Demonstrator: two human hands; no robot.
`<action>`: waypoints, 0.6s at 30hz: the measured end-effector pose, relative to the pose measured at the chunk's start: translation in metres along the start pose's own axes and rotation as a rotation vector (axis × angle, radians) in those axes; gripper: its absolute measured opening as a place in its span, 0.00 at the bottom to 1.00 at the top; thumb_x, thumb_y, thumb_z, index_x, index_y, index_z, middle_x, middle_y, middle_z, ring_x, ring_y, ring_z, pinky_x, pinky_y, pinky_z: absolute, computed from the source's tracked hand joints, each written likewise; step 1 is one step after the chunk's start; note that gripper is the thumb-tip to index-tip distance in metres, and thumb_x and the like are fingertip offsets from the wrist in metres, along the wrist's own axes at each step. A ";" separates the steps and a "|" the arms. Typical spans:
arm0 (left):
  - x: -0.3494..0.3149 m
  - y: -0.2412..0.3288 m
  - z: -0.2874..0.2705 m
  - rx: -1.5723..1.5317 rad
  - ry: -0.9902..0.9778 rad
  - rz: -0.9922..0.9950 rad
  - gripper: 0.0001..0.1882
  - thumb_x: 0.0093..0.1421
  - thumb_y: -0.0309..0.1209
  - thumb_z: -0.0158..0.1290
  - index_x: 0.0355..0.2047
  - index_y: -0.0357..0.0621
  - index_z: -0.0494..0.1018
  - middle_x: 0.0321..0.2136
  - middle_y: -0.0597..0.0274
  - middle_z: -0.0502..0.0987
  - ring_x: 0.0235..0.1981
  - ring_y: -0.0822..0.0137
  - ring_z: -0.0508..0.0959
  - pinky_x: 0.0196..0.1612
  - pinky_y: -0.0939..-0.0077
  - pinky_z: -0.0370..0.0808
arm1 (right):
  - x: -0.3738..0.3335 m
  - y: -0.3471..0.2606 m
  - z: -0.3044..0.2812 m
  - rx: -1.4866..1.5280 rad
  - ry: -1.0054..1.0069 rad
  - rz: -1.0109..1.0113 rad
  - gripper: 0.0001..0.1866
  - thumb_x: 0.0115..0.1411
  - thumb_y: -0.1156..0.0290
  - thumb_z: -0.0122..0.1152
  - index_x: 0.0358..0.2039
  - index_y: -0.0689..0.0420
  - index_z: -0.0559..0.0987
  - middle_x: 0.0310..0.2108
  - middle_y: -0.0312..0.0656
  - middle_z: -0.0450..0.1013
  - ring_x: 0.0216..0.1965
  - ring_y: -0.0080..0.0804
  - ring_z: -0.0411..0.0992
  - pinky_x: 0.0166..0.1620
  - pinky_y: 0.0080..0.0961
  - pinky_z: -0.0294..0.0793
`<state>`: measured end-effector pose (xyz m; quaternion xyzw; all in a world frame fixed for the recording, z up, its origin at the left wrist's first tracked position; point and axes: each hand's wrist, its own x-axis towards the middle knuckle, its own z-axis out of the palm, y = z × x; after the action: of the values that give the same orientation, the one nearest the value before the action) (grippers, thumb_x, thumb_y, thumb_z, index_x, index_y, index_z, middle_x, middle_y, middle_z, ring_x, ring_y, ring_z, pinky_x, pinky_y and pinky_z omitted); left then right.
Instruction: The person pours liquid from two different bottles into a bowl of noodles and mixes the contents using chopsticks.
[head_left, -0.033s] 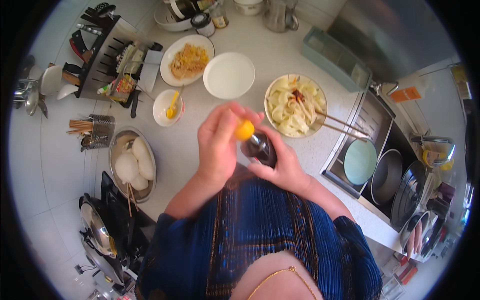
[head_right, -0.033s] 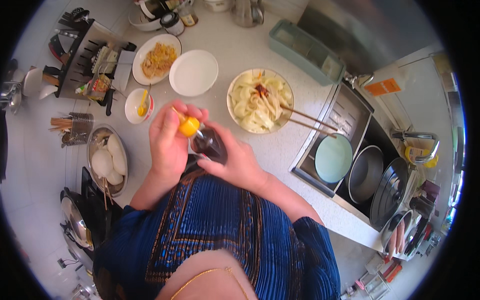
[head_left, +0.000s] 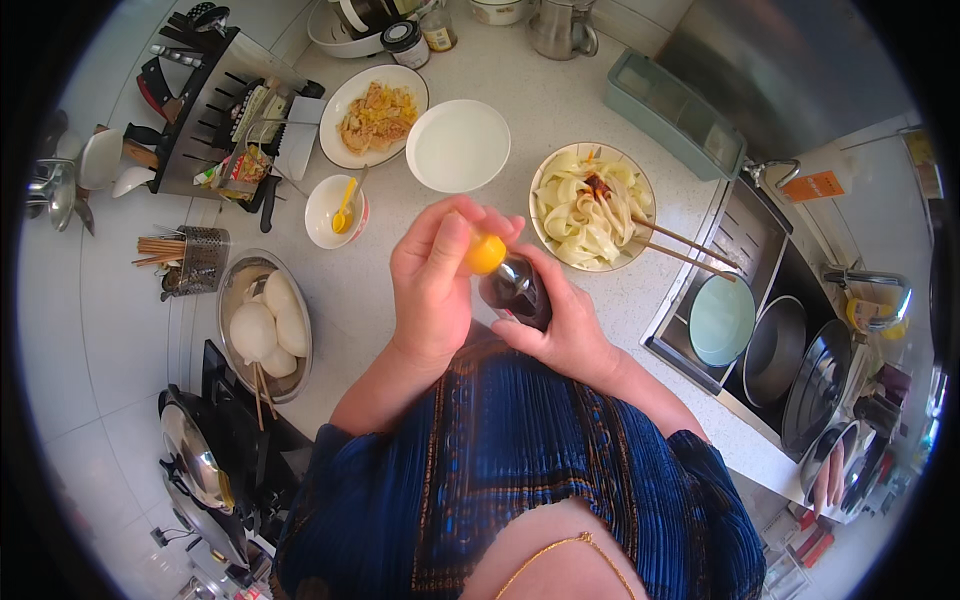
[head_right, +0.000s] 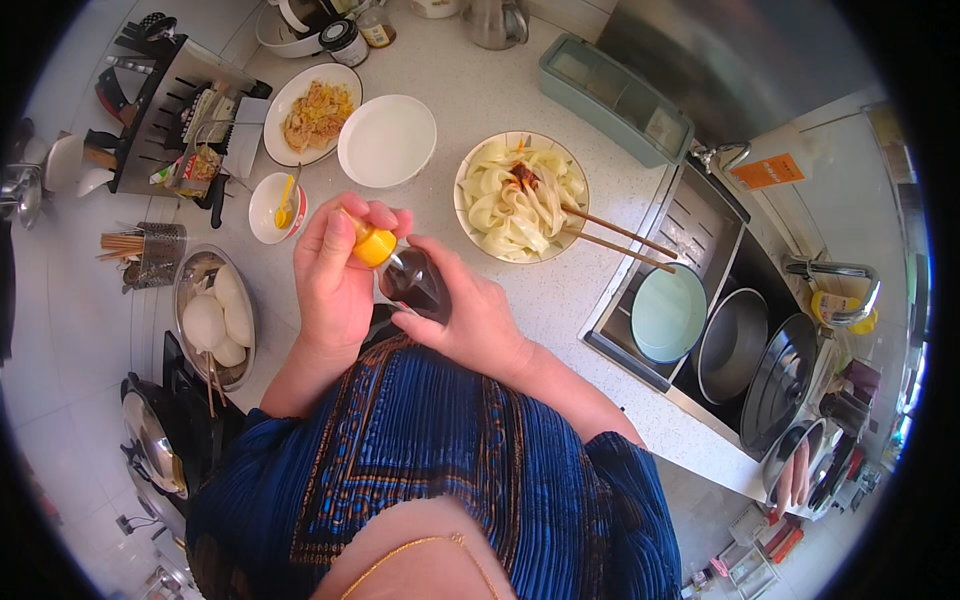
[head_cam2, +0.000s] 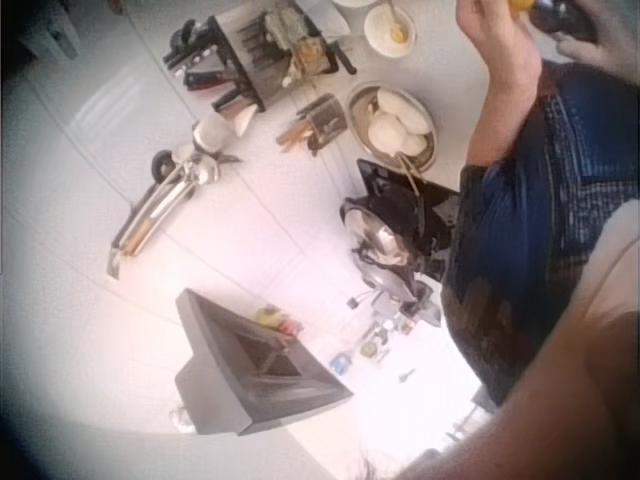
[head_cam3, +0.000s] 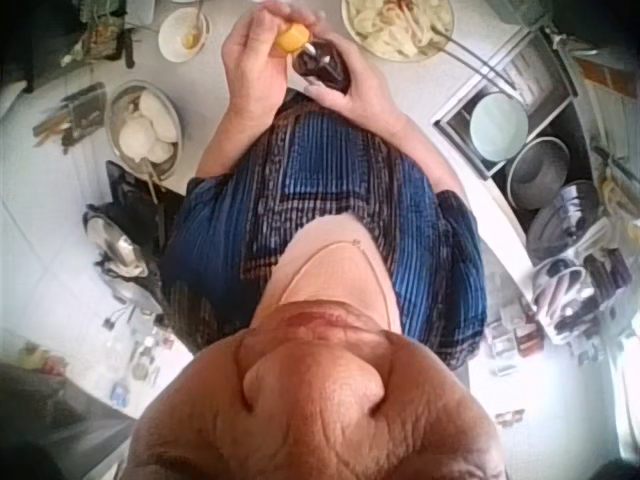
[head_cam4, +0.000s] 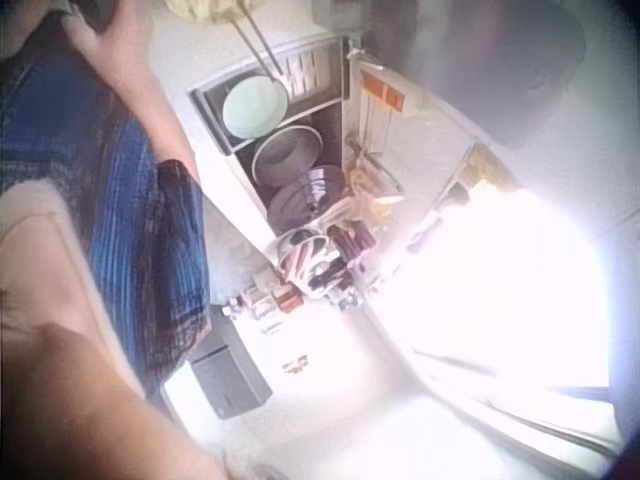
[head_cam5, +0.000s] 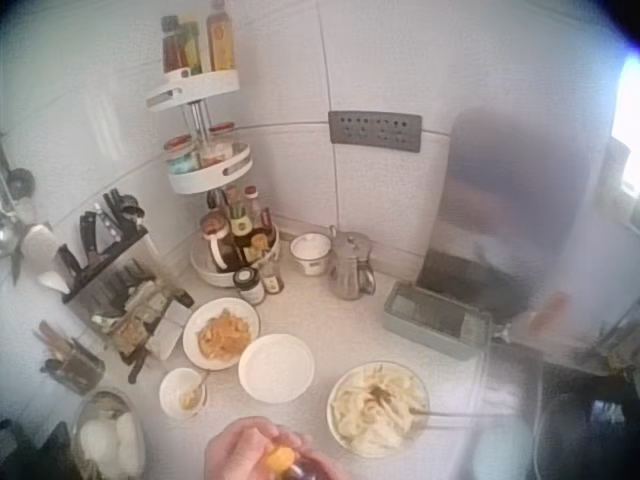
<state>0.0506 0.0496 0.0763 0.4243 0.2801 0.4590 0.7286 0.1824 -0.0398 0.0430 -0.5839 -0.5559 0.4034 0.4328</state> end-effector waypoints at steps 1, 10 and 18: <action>0.001 0.001 -0.002 0.025 0.007 0.024 0.12 0.66 0.37 0.46 0.39 0.40 0.69 0.34 0.55 0.74 0.41 0.58 0.76 0.49 0.63 0.71 | 0.001 0.002 0.004 -0.043 0.037 -0.030 0.40 0.47 0.58 0.68 0.59 0.51 0.61 0.48 0.49 0.71 0.45 0.51 0.73 0.46 0.38 0.75; 0.006 0.000 0.000 -0.021 0.047 -0.015 0.13 0.65 0.35 0.49 0.40 0.36 0.70 0.32 0.54 0.76 0.40 0.59 0.77 0.52 0.61 0.71 | 0.001 0.005 0.001 0.136 0.006 -0.043 0.39 0.48 0.63 0.68 0.59 0.55 0.61 0.47 0.50 0.72 0.49 0.44 0.73 0.51 0.33 0.72; 0.003 -0.014 -0.006 0.105 -0.071 -0.043 0.16 0.64 0.40 0.49 0.45 0.41 0.68 0.40 0.53 0.75 0.45 0.59 0.74 0.53 0.63 0.68 | 0.002 0.006 -0.013 0.156 0.028 -0.063 0.38 0.51 0.69 0.67 0.59 0.59 0.59 0.46 0.47 0.72 0.48 0.35 0.72 0.53 0.29 0.69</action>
<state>0.0529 0.0514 0.0610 0.4717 0.2868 0.4129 0.7244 0.1971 -0.0384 0.0411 -0.5361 -0.5350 0.4234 0.4971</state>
